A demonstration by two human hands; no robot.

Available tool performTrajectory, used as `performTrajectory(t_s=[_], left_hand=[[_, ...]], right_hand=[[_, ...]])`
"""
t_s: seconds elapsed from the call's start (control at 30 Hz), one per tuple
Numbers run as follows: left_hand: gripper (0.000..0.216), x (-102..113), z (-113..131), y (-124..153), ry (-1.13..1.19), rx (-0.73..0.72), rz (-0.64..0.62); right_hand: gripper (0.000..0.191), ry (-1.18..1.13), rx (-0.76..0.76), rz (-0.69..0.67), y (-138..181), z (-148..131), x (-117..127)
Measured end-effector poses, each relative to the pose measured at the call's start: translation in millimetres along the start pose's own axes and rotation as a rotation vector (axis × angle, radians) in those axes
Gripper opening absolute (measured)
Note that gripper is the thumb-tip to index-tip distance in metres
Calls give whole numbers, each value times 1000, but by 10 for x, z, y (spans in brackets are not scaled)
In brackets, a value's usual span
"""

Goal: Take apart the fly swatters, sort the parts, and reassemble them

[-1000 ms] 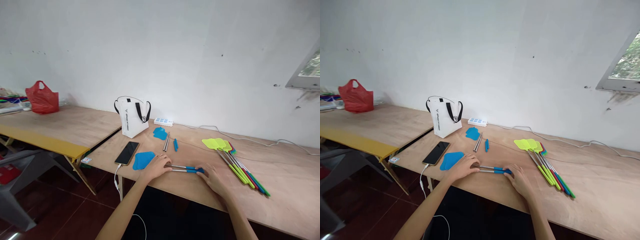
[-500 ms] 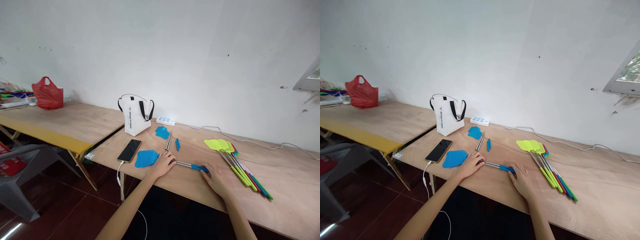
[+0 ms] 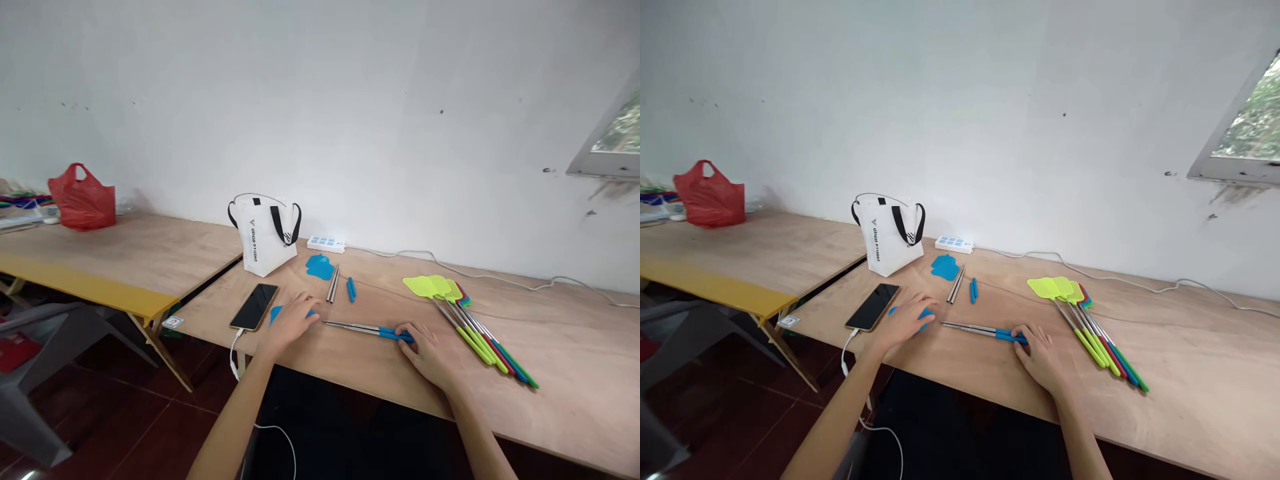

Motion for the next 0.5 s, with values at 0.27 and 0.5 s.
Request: performTrajectory(t_s=[0.27,0.5], left_hand=[[72,36,-442,47,-198,365,-191],[46,220,-213,59,-174,274,-66]], right_hand=[[36,196,180,26,-45,-588,-138],[24,284,181,72,-47,-843,-234]])
Point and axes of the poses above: each hand's wrist, its own y-axis away from the middle knuckle, its own x-axis out of the back of the hand, z = x × y, the point moved 3 cm from there along -y, towards the middle knuckle, and after that the axes turned 5 degrees about -z, right-handed, at the moved point
